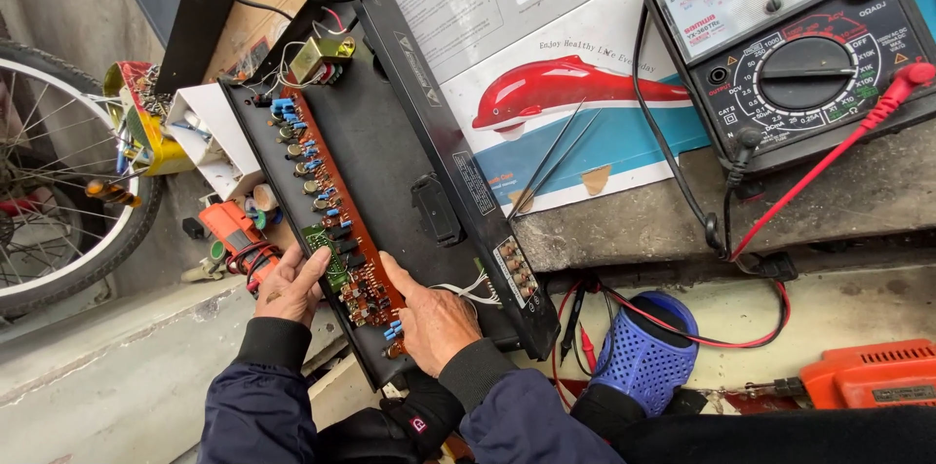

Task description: The person is carefully aligning and securing a large internal circuit board into the metal chassis of an electronic device, likely an amplifier.

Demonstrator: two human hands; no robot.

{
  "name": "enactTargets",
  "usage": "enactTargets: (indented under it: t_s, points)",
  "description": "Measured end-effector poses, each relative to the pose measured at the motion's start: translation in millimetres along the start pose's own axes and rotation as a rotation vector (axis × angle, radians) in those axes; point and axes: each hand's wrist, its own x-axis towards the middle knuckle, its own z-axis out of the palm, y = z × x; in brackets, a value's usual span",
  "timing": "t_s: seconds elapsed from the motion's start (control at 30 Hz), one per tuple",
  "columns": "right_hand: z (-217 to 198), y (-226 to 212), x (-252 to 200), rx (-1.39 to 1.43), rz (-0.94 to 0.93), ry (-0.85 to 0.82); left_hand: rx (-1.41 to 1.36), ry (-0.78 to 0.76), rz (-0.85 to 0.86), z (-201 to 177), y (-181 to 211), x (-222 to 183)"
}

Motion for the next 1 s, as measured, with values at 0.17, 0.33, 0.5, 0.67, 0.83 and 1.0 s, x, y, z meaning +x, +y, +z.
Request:
enactTargets:
  t_s: [0.17,0.33,0.5,0.67,0.83,1.0]
  points:
    - [-4.9,-3.6,-2.2,0.011,0.011,-0.025,-0.009,-0.028,0.0,0.3,1.3,-0.8]
    - [-3.4,-3.5,-3.5,0.024,0.006,-0.027,-0.01,-0.021,-0.01,0.5,1.0,-1.2]
    - [5.2,0.0,1.6,-0.023,0.052,0.004,0.005,0.008,-0.021,3.9,4.3,-1.8]
    - [13.4,7.3,8.1,-0.053,0.014,0.076,0.043,0.038,-0.017,3.5,4.8,-0.3]
    - [6.1,-0.8,2.7,-0.002,0.07,0.028,-0.014,-0.003,0.0,-0.6,-0.3,0.4]
    - [2.4,-2.4,0.6,0.035,0.086,0.004,-0.026,-0.017,-0.012,-3.6,-4.1,2.5]
